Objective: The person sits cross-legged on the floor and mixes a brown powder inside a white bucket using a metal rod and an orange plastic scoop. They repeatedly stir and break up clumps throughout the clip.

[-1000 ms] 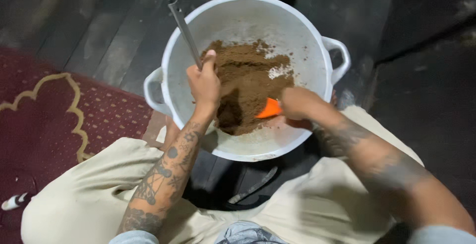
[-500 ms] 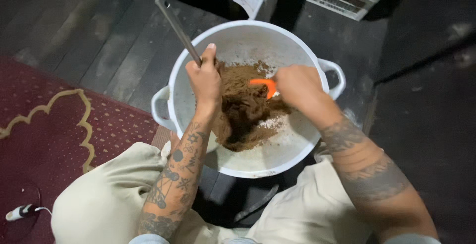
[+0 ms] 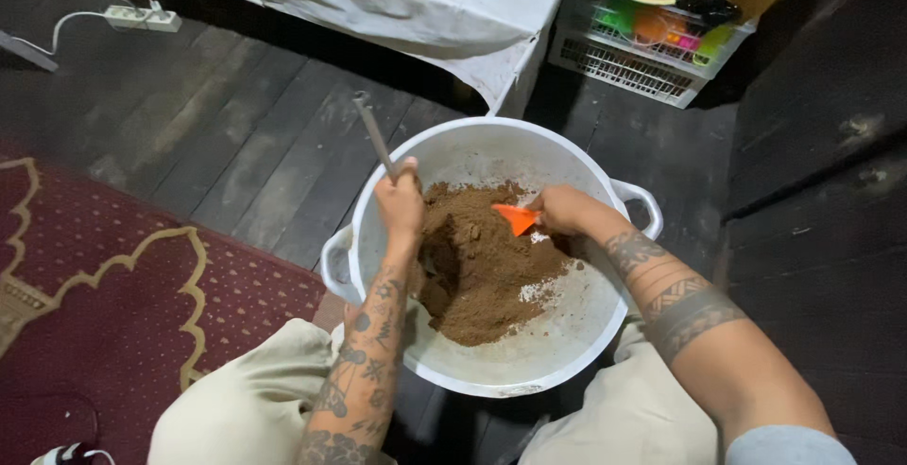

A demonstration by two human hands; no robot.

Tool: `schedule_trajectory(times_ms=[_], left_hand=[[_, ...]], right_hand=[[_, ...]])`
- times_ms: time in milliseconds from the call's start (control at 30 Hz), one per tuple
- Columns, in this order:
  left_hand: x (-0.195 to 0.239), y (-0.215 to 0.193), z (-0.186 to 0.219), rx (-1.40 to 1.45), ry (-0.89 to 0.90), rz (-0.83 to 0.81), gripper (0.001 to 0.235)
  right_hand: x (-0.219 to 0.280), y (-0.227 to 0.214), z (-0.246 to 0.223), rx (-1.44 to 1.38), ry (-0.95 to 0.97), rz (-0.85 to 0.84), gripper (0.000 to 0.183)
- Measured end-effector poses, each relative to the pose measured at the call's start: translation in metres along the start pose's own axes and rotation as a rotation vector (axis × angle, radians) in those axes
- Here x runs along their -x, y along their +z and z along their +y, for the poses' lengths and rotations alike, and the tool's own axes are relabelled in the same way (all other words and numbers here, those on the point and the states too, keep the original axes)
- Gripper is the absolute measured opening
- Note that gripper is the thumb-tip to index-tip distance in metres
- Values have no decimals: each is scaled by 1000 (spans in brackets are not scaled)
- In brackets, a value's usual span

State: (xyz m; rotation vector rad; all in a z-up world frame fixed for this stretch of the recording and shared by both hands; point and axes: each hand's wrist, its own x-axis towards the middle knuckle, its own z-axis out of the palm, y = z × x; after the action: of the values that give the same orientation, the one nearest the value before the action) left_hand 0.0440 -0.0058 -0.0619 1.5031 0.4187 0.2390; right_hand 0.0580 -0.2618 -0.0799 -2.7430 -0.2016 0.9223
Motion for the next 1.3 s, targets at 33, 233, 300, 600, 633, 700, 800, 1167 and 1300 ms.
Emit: schedule_trajectory(times_ms=[33, 233, 300, 600, 633, 700, 800, 1167, 1300], left_hand=[[3, 0, 1, -1, 5, 3, 52], [17, -2, 7, 29, 25, -162, 54], [19, -1, 14, 71, -22, -96, 49], [23, -34, 60, 87, 44, -74, 54], [20, -37, 49, 90, 49, -74, 54], [11, -39, 27, -109, 22, 37, 51], [-3, -32, -45, -89, -68, 94, 37], [58, -11, -11, 249, 121, 31, 53], [75, -21, 44, 300, 227, 9, 54]], right_hand=[[3, -1, -6, 0, -6, 3, 36], [20, -9, -32, 81, -215, -102, 34], [24, -16, -41, 251, -43, 38, 34], [13, -21, 48, 370, 259, 281, 31], [19, -18, 46, 372, 258, 286, 31], [29, -15, 44, 411, 309, 191, 37], [16, 36, 19, 289, 170, 98, 29], [101, 8, -36, 145, -112, 230, 32], [148, -18, -33, 405, 24, 418, 32]])
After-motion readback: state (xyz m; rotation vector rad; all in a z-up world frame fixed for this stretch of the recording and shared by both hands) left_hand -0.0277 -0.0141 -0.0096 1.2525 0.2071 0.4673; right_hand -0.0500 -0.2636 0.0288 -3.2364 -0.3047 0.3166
